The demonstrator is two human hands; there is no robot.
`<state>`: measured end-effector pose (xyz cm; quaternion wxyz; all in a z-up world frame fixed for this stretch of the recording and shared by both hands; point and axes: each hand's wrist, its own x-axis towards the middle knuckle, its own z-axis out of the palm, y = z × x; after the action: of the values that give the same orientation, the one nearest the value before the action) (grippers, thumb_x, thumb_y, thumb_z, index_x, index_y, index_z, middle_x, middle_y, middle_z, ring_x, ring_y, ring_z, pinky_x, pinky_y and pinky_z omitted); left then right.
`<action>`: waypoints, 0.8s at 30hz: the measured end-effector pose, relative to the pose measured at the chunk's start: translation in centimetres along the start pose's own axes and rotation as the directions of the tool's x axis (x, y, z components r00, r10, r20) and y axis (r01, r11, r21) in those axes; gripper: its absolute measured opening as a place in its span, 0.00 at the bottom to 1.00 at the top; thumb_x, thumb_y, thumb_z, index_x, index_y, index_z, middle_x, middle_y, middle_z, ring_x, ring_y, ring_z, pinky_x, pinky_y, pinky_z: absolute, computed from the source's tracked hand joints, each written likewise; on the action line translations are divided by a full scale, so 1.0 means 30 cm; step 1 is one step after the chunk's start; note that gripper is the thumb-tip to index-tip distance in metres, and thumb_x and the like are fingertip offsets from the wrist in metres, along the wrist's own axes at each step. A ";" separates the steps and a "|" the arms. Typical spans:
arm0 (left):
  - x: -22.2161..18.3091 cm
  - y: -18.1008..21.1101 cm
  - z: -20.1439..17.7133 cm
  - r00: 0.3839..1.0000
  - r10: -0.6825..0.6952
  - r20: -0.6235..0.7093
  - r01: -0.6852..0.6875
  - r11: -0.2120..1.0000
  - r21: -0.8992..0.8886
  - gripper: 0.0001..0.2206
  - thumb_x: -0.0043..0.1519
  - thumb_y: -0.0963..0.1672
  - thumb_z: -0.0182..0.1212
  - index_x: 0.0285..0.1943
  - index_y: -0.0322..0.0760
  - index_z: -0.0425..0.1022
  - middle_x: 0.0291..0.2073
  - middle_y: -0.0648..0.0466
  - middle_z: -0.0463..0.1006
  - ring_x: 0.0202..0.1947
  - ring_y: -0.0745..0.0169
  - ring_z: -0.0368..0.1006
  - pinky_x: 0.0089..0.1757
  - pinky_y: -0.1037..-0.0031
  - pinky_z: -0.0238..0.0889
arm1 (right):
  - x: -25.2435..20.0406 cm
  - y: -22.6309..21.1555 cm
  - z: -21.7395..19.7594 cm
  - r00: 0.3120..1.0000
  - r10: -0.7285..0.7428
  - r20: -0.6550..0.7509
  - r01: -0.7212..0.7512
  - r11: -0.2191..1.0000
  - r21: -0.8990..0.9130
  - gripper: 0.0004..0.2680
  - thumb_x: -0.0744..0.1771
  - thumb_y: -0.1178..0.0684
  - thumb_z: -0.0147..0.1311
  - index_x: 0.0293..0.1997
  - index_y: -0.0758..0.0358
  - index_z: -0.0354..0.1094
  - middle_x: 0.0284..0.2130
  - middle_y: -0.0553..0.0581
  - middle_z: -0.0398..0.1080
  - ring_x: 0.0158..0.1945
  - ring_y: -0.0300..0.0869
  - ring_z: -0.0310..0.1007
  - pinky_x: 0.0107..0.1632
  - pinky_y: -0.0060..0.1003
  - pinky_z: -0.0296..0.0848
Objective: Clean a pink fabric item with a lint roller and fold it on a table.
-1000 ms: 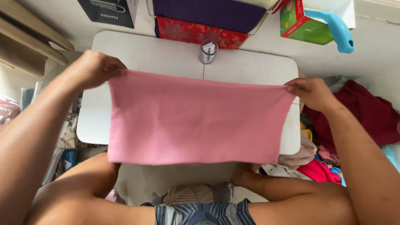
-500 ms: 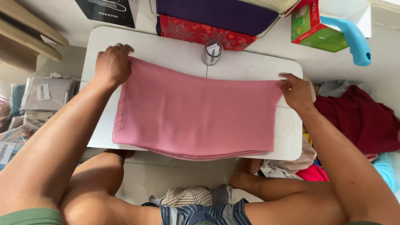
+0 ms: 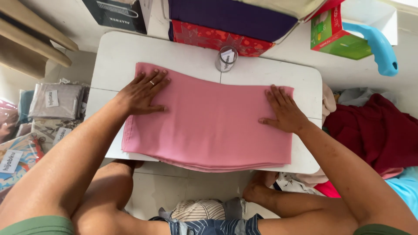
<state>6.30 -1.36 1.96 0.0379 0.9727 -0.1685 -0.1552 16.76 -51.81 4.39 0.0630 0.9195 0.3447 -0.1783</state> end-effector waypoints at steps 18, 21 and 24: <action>0.023 -0.024 0.040 0.994 -0.102 -0.029 0.101 0.994 -0.030 0.54 0.50 0.72 0.47 0.83 0.52 0.44 0.81 0.51 0.44 0.80 0.48 0.40 0.72 0.53 0.39 | -0.007 0.050 0.003 0.975 0.174 0.137 -0.180 0.983 0.031 0.43 0.61 0.19 0.47 0.81 0.44 0.28 0.79 0.56 0.29 0.79 0.58 0.29 0.76 0.57 0.40; 0.011 -0.017 0.032 0.990 -0.130 -0.055 0.127 0.990 -0.054 0.53 0.49 0.69 0.54 0.82 0.51 0.46 0.81 0.48 0.45 0.80 0.45 0.41 0.71 0.52 0.41 | -0.025 0.041 -0.015 0.963 0.221 0.152 -0.226 0.974 0.015 0.43 0.61 0.18 0.44 0.81 0.45 0.26 0.79 0.58 0.29 0.80 0.56 0.28 0.76 0.57 0.43; 0.017 -0.004 0.033 0.986 -0.168 -0.013 0.167 0.984 -0.055 0.55 0.48 0.71 0.54 0.82 0.51 0.46 0.81 0.47 0.44 0.80 0.45 0.39 0.72 0.53 0.41 | -0.043 0.024 -0.029 0.950 0.262 0.171 -0.265 0.964 -0.001 0.44 0.61 0.18 0.46 0.81 0.46 0.27 0.79 0.59 0.30 0.80 0.55 0.29 0.76 0.57 0.44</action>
<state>6.49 -1.44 0.87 0.0525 0.9833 -0.0817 -0.1539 16.59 -52.93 5.68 0.1054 0.9393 0.2103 -0.2498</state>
